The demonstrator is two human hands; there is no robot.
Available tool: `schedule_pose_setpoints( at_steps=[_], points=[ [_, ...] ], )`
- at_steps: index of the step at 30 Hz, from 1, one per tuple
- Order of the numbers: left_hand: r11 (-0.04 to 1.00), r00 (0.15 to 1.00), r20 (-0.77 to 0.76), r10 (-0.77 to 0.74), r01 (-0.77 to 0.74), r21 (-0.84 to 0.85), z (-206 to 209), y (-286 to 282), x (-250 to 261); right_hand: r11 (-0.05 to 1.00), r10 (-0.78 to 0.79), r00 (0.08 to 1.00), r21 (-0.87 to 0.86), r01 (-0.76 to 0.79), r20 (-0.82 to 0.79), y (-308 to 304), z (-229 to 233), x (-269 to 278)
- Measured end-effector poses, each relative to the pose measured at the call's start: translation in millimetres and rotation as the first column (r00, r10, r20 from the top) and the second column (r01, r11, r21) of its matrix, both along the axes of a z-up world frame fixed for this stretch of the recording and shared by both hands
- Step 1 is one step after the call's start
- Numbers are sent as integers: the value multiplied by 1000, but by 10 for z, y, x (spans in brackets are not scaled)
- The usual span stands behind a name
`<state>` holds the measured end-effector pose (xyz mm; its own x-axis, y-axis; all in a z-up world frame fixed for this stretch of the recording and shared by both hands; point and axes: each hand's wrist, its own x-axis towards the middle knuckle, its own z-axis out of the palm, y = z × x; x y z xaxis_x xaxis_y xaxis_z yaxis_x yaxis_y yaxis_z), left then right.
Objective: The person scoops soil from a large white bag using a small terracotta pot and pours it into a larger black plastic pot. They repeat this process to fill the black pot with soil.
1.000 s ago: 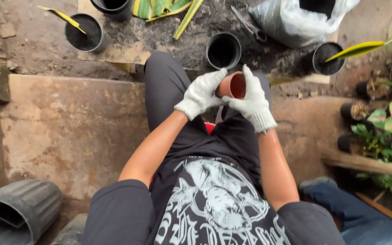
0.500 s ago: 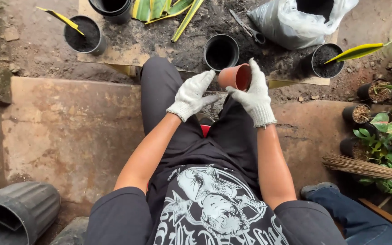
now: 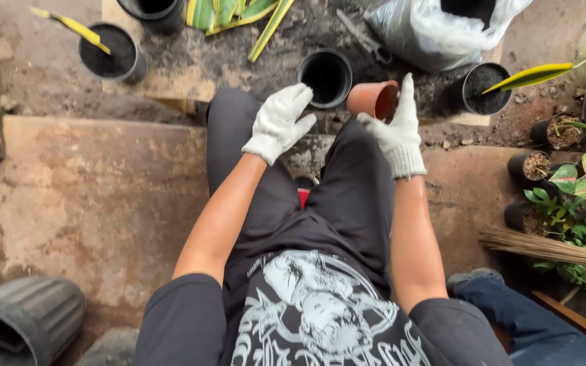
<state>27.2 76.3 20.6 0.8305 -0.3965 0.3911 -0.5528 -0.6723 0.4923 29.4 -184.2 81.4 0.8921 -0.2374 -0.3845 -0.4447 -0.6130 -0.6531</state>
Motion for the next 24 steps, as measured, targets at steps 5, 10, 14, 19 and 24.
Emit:
schedule_pose_setpoints(
  at_steps=[5,10,14,19,24],
  points=[
    [985,994,107,-13,-6,175,-11,49,196,993,46,994,101,-56,96,-139,-297,-27],
    [949,996,80,-43,15,314,-168,41,158,998,-53,998,32,54,-16,47,-252,169],
    [912,999,-24,-31,38,409,-237,49,103,994,-22,998,-108,14,-67,58,-425,488],
    [896,998,-55,36,-8,443,-479,-37,109,969,166,985,-177,-170,-38,305,-373,640],
    [925,997,-31,70,-53,377,-503,-59,219,924,295,954,-235,-300,-60,500,-409,701]
  ],
)
